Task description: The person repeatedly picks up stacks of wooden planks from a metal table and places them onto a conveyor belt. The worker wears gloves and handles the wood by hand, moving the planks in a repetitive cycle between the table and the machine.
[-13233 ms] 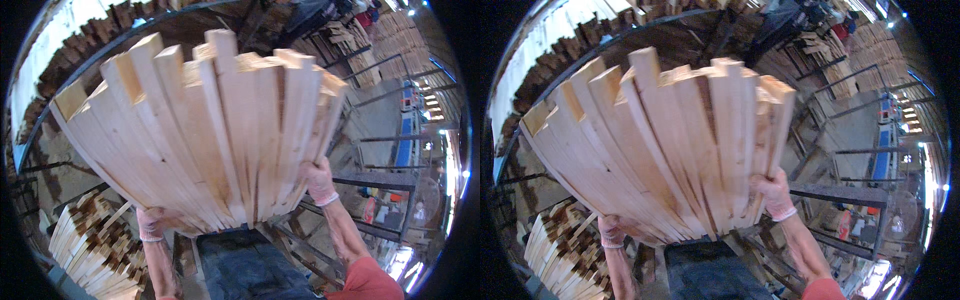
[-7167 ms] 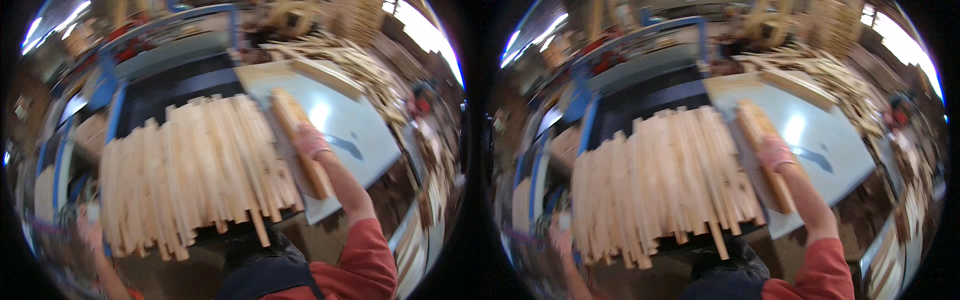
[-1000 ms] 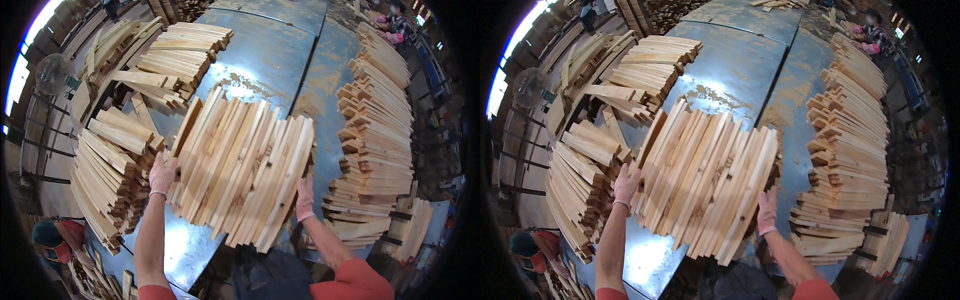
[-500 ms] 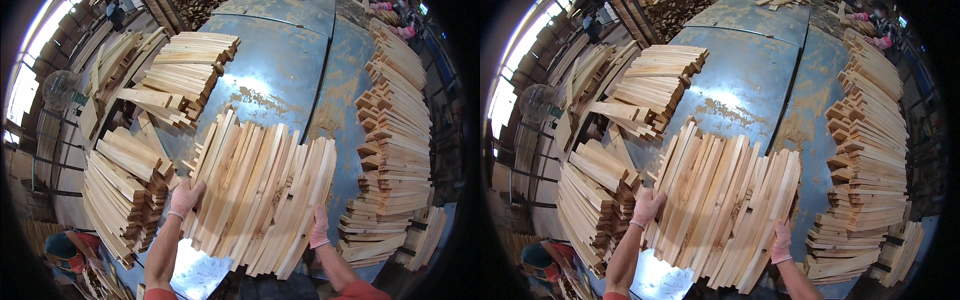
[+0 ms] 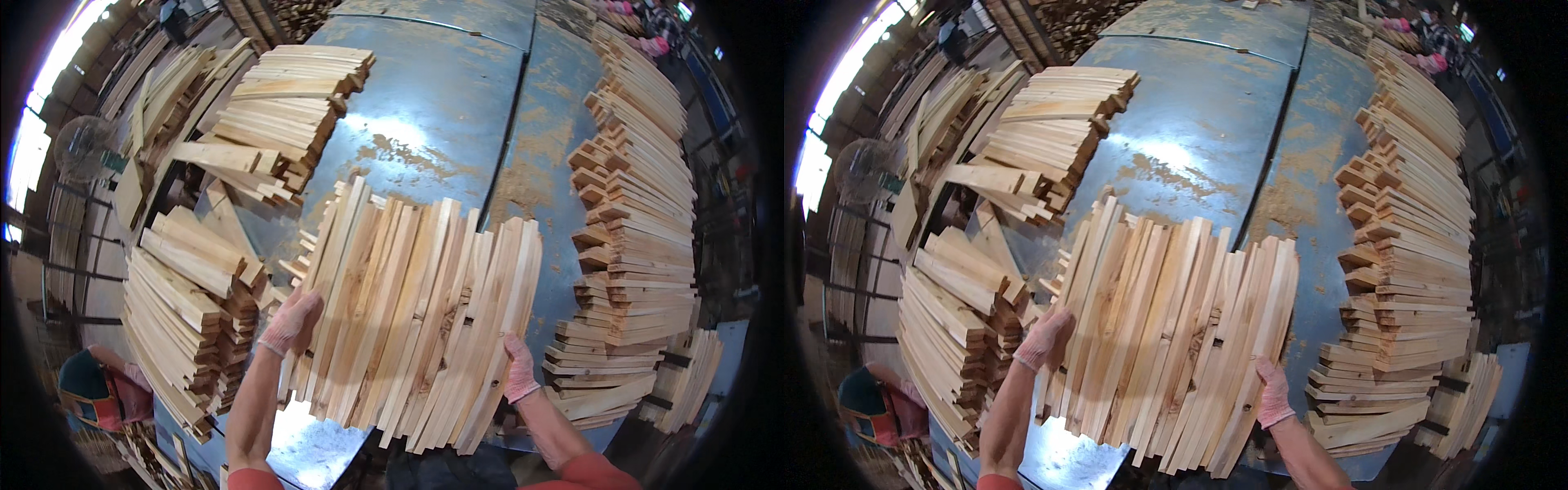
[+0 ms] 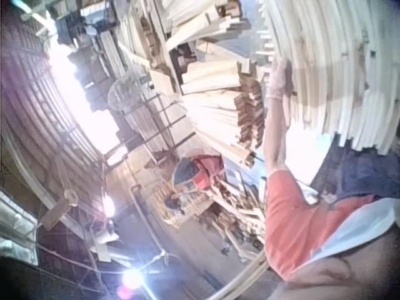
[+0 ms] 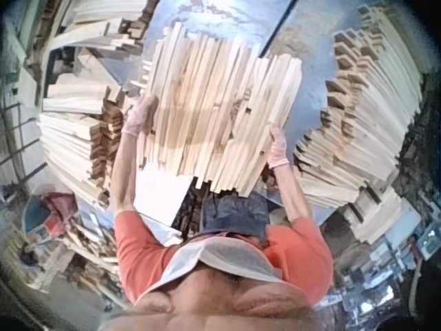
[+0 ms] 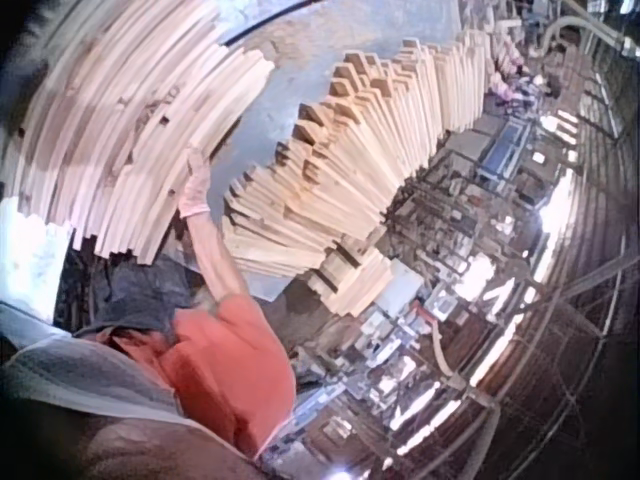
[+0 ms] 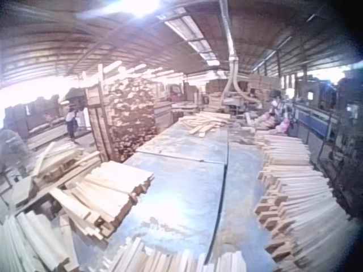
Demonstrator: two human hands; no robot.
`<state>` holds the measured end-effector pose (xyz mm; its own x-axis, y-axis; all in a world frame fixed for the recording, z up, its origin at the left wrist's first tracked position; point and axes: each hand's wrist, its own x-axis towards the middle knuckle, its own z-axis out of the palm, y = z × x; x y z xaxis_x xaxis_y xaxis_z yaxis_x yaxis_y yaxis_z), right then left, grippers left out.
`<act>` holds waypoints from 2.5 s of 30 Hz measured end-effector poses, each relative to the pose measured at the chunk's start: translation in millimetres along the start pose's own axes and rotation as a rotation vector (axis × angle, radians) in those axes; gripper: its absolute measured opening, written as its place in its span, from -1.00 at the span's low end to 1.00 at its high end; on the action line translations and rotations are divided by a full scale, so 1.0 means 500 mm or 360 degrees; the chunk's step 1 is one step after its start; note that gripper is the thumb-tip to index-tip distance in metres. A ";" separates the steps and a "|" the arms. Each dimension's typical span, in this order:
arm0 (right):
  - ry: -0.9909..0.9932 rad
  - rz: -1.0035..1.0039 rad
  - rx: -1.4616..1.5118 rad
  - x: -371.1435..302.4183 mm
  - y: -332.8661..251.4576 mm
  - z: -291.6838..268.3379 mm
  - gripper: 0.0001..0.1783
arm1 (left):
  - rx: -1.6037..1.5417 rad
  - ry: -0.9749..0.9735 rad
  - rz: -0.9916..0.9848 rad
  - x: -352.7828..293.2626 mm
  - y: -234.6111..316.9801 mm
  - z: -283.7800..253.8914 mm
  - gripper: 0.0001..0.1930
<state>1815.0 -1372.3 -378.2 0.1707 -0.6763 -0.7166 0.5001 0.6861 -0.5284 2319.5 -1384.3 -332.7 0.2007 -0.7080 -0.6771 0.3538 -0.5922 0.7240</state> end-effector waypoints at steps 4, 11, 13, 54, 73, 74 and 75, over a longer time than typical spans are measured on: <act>0.0004 0.0016 0.0011 -0.007 -0.013 0.005 -0.39 | 0.0021 -0.0037 0.0029 -0.027 0.037 0.008 -0.50; 0.0128 -0.0010 -0.0159 -0.045 -0.049 -0.030 -0.37 | 0.0188 -0.0468 -0.0070 0.034 0.013 0.028 -0.84; 0.0125 -0.0043 -0.0117 -0.058 -0.061 -0.051 -0.40 | 0.0206 -0.0416 -0.0067 0.015 -0.005 0.061 -0.87; -0.2390 0.0209 -0.1276 -0.550 0.272 0.155 -0.73 | -0.1099 0.1991 0.1501 -1.756 -0.982 0.587 0.01; -0.3261 0.2547 -0.2483 -1.680 0.700 -0.544 -0.23 | -0.2261 0.3644 0.1530 -2.142 -1.613 1.557 -0.34; -0.3291 0.2288 -0.2735 -1.709 0.728 -0.586 -0.28 | -0.2320 0.3669 0.1454 -2.159 -1.639 1.584 -0.35; -0.3361 0.1971 -0.2939 -1.739 0.757 -0.628 -0.34 | -0.2460 0.3722 0.1280 -2.176 -1.667 1.602 -0.37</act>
<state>1589.4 -440.6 -98.0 0.0141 0.8901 -0.4555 -0.3987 -0.4127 -0.8189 1074.8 -428.6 -94.0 0.0677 0.9379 -0.3402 -0.3672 0.3405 0.8656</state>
